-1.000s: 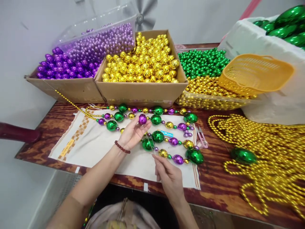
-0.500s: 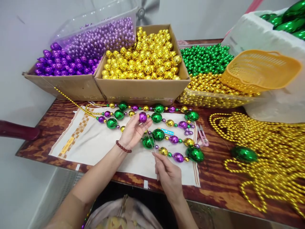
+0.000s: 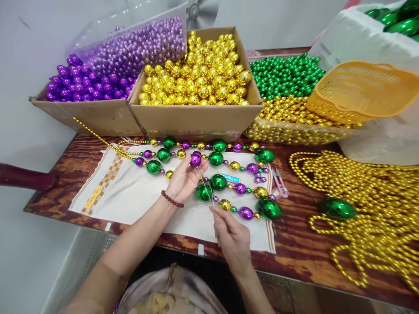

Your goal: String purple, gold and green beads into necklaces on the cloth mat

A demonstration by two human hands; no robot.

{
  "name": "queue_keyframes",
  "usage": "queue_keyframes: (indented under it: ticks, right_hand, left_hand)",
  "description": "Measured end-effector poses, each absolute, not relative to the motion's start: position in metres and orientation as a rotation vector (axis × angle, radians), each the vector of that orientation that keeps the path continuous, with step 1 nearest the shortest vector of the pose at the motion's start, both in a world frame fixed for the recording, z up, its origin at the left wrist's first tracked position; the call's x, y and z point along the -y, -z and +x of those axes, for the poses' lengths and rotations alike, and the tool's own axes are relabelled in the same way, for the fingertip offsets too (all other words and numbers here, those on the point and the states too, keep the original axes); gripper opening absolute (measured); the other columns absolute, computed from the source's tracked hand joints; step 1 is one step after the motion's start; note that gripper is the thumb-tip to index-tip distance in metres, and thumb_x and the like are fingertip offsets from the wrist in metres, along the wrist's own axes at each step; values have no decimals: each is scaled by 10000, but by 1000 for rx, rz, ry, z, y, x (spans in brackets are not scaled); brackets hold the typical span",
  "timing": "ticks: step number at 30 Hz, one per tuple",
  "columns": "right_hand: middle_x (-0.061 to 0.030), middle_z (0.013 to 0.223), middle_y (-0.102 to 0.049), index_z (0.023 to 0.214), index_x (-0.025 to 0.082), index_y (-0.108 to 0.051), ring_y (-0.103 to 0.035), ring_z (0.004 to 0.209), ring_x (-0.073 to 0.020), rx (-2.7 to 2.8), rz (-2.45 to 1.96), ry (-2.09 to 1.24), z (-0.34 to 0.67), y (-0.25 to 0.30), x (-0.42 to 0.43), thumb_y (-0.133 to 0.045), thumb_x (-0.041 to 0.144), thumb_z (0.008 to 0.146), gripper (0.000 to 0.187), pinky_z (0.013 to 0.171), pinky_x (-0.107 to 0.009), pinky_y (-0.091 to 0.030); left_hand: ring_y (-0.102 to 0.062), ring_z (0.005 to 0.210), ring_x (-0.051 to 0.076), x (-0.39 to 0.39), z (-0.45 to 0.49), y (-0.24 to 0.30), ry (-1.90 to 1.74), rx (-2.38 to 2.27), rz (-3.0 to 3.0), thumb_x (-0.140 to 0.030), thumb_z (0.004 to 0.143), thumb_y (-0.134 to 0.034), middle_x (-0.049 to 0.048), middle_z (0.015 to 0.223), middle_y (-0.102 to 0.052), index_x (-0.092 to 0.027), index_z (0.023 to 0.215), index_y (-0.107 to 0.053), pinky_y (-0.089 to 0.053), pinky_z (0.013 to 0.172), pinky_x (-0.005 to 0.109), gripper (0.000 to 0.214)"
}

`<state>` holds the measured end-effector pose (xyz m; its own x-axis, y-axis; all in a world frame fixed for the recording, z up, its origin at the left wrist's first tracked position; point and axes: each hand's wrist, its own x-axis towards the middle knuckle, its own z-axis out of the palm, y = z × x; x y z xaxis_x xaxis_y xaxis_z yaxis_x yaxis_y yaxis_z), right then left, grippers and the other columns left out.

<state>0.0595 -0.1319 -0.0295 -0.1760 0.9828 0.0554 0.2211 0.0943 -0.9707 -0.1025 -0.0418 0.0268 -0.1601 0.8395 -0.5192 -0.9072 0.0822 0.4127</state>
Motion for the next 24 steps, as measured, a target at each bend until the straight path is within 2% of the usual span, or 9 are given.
queue_keyframes:
  ticks: [5, 13, 19, 24]
  right_hand:
    - [40, 520, -505, 1023, 159, -737, -430, 407, -84, 1521, -1237, -1164, 60, 30, 132, -520, 302, 946, 271, 392, -202, -357]
    - [55, 500, -463, 1032, 157, -730, -406, 391, -82, 1451, -1272, -1210, 58, 27, 133, -530, 339, 943, 284, 375, -200, -343]
    - [51, 518, -478, 1032, 152, -709, -422, 399, -81, 1439, -1270, -1243, 58, 32, 130, -515, 364, 957, 297, 375, -196, -347]
    - [56, 543, -497, 1037, 147, -676, -451, 389, -73, 1399, -1224, -1278, 54, 36, 125, -495, 363, 975, 289, 391, -191, -380]
  left_hand:
    - [-704, 784, 142, 42, -102, -27, -1523, -791, -116, -247, 993, -493, 85, 830, -690, -93, 839, -622, -602, 834, 289, 254]
    - [-714, 799, 150, 43, -104, -23, -1534, -783, -102, -241, 984, -509, 77, 821, -692, -108, 844, -614, -599, 846, 293, 220]
    - [-721, 818, 158, 48, -102, -20, -1558, -762, 22, -204, 906, -633, 38, 844, -698, -146, 865, -602, -569, 936, 371, 77]
    - [-729, 877, 194, 58, -94, -21, -1571, -735, 247, -221, 852, -705, 11, 906, -686, -192, 956, -587, -547, 959, 424, 160]
